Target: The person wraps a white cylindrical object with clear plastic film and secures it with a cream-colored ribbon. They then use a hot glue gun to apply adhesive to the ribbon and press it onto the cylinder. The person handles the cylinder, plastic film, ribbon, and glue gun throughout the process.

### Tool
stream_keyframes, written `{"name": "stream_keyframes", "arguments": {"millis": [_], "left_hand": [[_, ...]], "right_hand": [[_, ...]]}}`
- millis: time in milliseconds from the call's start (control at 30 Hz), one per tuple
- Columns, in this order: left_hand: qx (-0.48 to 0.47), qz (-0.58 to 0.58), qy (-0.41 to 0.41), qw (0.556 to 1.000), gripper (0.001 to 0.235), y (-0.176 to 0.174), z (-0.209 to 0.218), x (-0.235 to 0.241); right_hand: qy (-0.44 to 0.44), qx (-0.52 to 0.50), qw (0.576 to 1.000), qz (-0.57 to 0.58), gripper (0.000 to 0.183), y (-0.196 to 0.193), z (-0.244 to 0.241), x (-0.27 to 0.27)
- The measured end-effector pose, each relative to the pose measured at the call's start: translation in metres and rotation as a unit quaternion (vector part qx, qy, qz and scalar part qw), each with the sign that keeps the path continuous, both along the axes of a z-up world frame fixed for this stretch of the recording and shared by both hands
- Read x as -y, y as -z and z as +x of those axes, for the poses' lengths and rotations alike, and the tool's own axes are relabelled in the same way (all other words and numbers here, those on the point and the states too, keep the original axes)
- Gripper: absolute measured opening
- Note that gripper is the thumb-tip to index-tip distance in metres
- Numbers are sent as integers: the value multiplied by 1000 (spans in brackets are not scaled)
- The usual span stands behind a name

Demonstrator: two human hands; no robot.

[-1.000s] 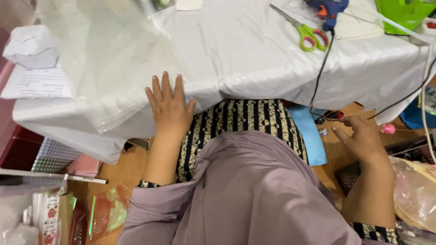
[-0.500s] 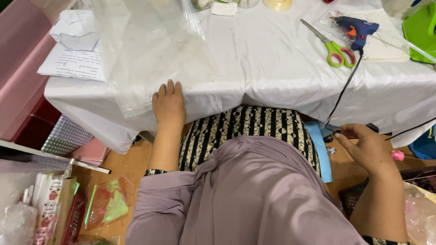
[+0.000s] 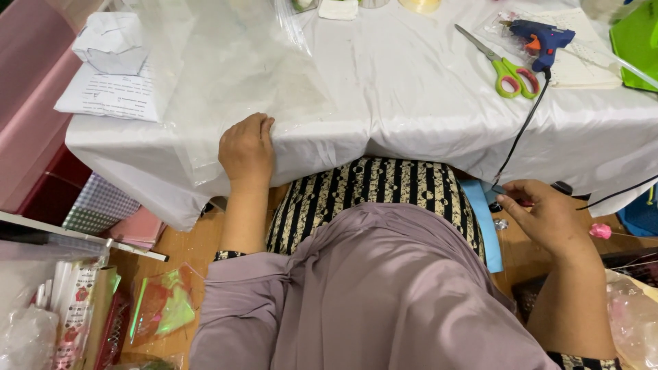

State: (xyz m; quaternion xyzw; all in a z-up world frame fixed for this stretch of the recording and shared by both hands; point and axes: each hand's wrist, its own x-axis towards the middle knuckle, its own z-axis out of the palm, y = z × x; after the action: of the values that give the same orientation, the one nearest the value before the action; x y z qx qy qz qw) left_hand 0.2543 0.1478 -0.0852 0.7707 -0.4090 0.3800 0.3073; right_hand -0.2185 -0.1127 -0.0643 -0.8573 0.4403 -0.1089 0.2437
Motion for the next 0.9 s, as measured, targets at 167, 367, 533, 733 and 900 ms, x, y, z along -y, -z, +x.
{"name": "stream_keyframes", "arguments": {"millis": [167,367,533,733,900], "left_hand": [[140,-63,-16,988,8,-28,-24,4],[197,-67,35,977,12,-42,-55,15],[197,-5,79,977,14,-35,-96,28],[169,27,261,950,32,-34,-156,36],[200,-11,291,935,9,-14,-202,51]], "right_hand": [[-28,80,996,17,31,5,6,-4],[-63,111,992,2,26,5,16,-11],[-77,147,986,25,22,-2,33,-23],[-99,354,920,133,30,-11,49,-35],[-72,467,850,233,60,31,42,6]]}}
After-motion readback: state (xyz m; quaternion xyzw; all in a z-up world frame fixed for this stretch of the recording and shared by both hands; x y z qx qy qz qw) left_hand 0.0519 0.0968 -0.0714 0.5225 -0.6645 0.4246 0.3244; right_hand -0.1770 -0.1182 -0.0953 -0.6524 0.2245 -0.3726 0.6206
